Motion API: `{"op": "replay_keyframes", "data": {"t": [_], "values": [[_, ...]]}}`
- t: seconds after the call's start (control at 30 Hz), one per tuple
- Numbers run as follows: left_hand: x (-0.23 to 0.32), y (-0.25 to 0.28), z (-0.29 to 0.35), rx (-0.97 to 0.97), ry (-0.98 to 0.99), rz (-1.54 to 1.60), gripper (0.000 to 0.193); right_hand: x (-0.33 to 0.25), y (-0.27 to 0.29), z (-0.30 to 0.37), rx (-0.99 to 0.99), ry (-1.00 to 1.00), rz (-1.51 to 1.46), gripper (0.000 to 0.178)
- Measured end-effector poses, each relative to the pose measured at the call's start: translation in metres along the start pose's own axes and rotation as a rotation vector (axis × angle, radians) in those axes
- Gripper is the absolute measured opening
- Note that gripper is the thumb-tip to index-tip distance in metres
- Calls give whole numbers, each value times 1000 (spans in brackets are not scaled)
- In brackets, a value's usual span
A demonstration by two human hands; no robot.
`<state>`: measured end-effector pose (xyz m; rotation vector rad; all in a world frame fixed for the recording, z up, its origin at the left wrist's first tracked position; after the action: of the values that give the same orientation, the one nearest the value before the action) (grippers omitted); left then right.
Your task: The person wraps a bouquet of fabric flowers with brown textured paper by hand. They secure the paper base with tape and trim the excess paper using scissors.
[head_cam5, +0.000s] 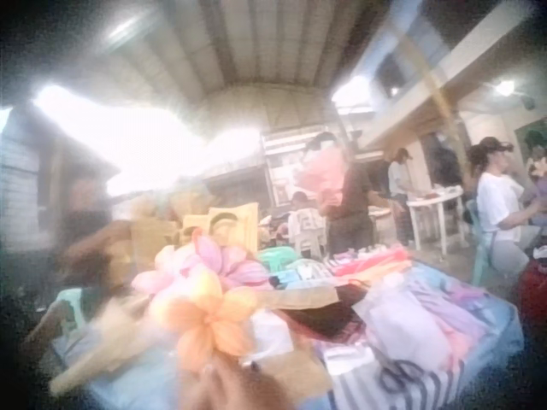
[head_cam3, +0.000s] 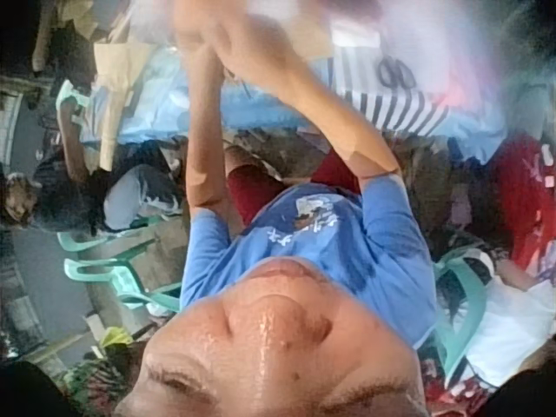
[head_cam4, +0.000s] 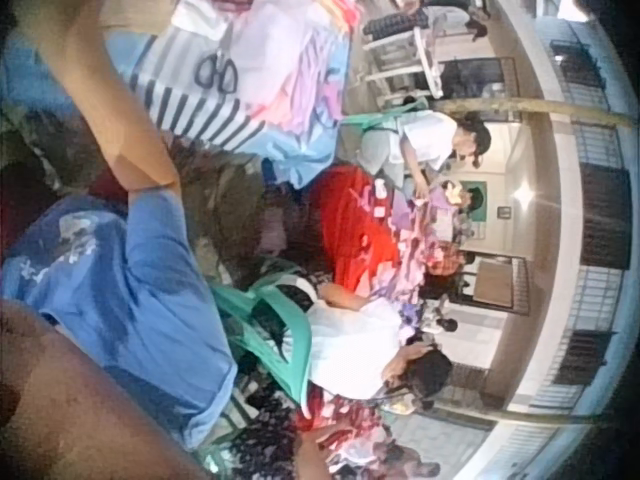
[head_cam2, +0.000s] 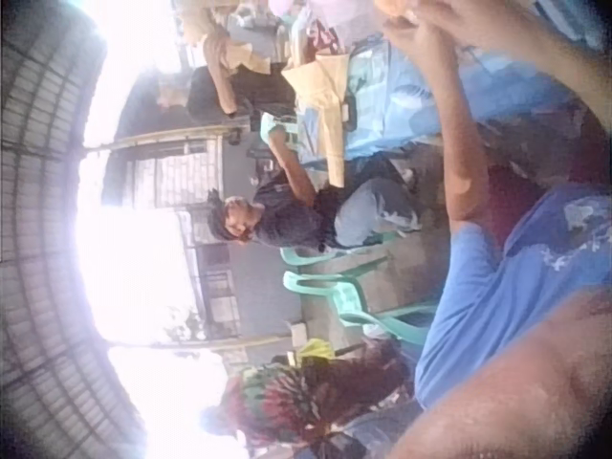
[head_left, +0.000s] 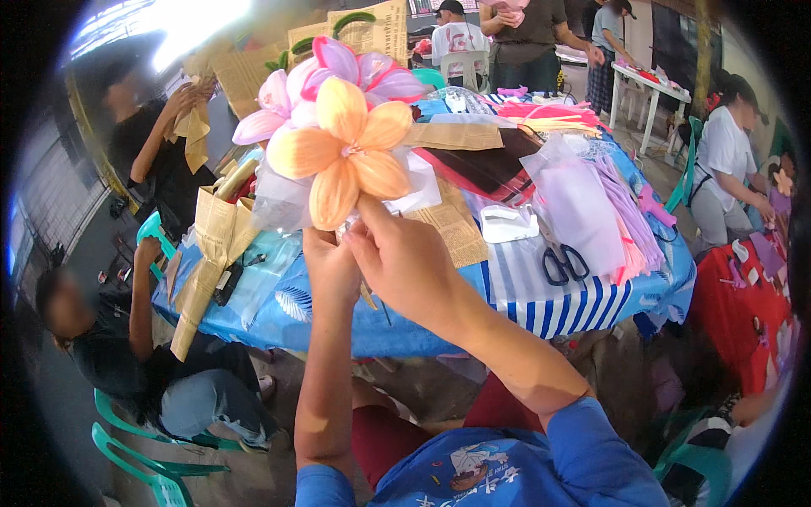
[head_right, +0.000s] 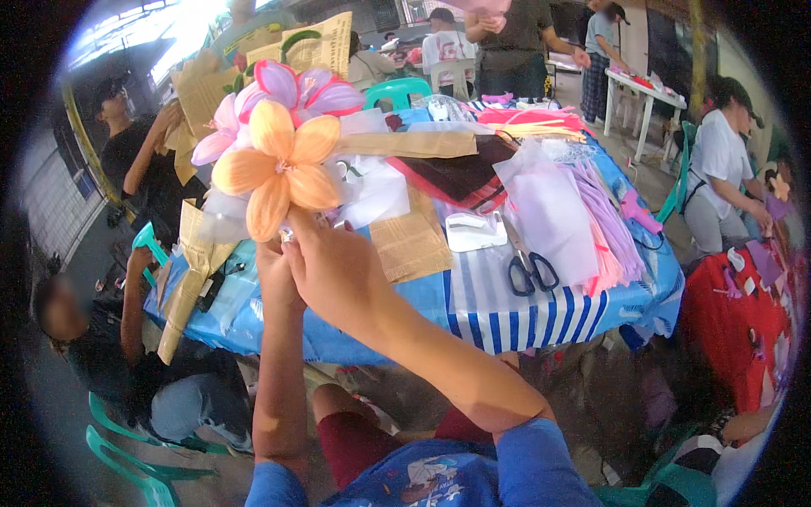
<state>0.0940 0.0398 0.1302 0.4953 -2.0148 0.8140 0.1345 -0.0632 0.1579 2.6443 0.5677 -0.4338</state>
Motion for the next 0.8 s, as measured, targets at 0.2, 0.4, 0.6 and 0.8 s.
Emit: {"op": "replay_keyframes", "data": {"t": [0.2,0.4,0.6,0.8], "values": [[1,3,-5,-31,53,-2,35,-7,14,12,146,263,22,27],[10,-10,-3,-96,152,46,43,21,46,4,469,411,282,17],[3,-16,-5,-47,85,28,43,32,32,2,292,-144,-555,18],[-1,-12,-5,-119,34,53,42,26,29,2,-26,-98,-490,23]]}}
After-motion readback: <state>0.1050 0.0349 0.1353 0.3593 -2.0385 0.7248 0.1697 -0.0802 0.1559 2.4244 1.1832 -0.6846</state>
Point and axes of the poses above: each hand's wrist, its own z-axis away from the middle knuckle, its own y-axis out of the back of the hand, x = y × z, the point moved 3 cm from there along -z, towards the middle knuckle, and after that the axes turned 10 degrees about y, right-handed, at the moved point
